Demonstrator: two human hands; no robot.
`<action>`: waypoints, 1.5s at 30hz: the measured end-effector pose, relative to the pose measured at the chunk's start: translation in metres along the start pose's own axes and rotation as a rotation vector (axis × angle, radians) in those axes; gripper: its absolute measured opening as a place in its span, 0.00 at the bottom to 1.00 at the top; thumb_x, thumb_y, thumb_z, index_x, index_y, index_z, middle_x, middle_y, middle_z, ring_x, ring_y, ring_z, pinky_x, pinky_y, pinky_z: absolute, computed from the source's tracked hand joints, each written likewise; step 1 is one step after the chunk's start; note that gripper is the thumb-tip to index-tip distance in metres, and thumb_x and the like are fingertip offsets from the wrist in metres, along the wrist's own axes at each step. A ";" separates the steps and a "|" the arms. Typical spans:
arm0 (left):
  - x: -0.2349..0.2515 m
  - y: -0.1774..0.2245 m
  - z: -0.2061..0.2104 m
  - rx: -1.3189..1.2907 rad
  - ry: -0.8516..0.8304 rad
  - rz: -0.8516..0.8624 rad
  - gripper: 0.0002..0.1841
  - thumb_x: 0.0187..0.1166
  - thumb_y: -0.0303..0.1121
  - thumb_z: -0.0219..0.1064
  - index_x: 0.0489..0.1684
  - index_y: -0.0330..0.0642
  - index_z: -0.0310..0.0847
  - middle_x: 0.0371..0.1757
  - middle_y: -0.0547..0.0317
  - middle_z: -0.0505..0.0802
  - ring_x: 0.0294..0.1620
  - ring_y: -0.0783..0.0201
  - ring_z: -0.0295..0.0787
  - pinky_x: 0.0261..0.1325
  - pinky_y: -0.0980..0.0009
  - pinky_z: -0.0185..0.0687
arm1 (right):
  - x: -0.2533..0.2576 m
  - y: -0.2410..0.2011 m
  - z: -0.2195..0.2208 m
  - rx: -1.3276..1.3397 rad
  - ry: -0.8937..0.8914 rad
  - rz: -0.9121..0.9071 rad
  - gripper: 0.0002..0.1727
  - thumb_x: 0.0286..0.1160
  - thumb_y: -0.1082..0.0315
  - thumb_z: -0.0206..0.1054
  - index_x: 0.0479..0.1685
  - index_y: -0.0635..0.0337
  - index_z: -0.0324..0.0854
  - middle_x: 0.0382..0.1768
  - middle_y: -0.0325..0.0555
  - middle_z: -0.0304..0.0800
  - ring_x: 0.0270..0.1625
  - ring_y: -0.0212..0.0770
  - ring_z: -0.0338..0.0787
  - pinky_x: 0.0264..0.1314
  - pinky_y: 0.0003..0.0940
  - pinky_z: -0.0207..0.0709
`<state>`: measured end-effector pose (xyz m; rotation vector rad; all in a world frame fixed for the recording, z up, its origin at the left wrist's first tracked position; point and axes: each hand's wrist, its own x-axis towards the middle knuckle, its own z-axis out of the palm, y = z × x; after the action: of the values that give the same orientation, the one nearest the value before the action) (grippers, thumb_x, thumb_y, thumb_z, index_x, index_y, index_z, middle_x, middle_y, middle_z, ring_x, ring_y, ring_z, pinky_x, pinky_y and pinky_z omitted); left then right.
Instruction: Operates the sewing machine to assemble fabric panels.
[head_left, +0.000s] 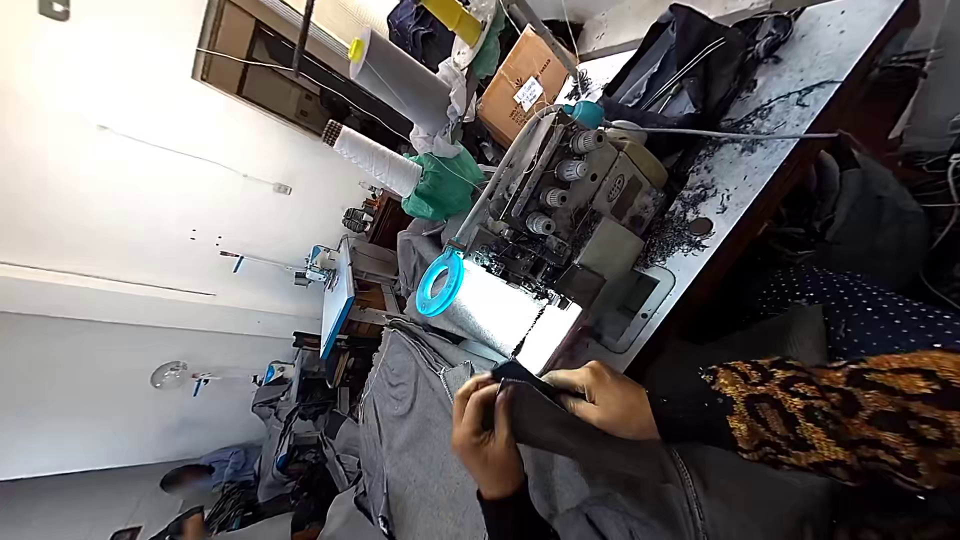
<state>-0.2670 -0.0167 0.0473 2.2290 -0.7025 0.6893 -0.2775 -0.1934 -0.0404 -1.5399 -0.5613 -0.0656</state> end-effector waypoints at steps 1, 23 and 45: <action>0.006 -0.006 0.004 -0.055 -0.035 -0.029 0.07 0.68 0.27 0.72 0.27 0.29 0.87 0.53 0.45 0.93 0.64 0.66 0.88 0.70 0.74 0.81 | -0.002 -0.004 0.000 0.009 -0.006 -0.024 0.18 0.84 0.71 0.58 0.66 0.71 0.83 0.49 0.66 0.93 0.52 0.60 0.94 0.59 0.58 0.81; 0.014 0.049 -0.047 -0.144 0.129 -0.180 0.11 0.52 0.15 0.79 0.24 0.40 0.86 0.25 0.70 0.94 0.27 0.79 0.90 0.33 0.81 0.89 | -0.063 0.040 -0.005 -0.258 -0.549 -0.322 0.28 0.89 0.61 0.56 0.20 0.77 0.78 0.22 0.67 0.83 0.33 0.67 0.90 0.42 0.60 0.80; 0.001 0.027 0.119 0.511 -0.023 0.072 0.18 0.77 0.33 0.64 0.51 0.26 0.90 0.53 0.38 0.96 0.58 0.41 0.95 0.63 0.52 0.88 | -0.135 0.047 -0.045 -0.399 0.042 -0.294 0.30 0.88 0.55 0.57 0.13 0.65 0.80 0.13 0.53 0.82 0.21 0.47 0.89 0.29 0.39 0.82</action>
<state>-0.2517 -0.1216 -0.0132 2.6851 -0.6757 0.9657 -0.3637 -0.2742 -0.1319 -1.8242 -0.7707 -0.4569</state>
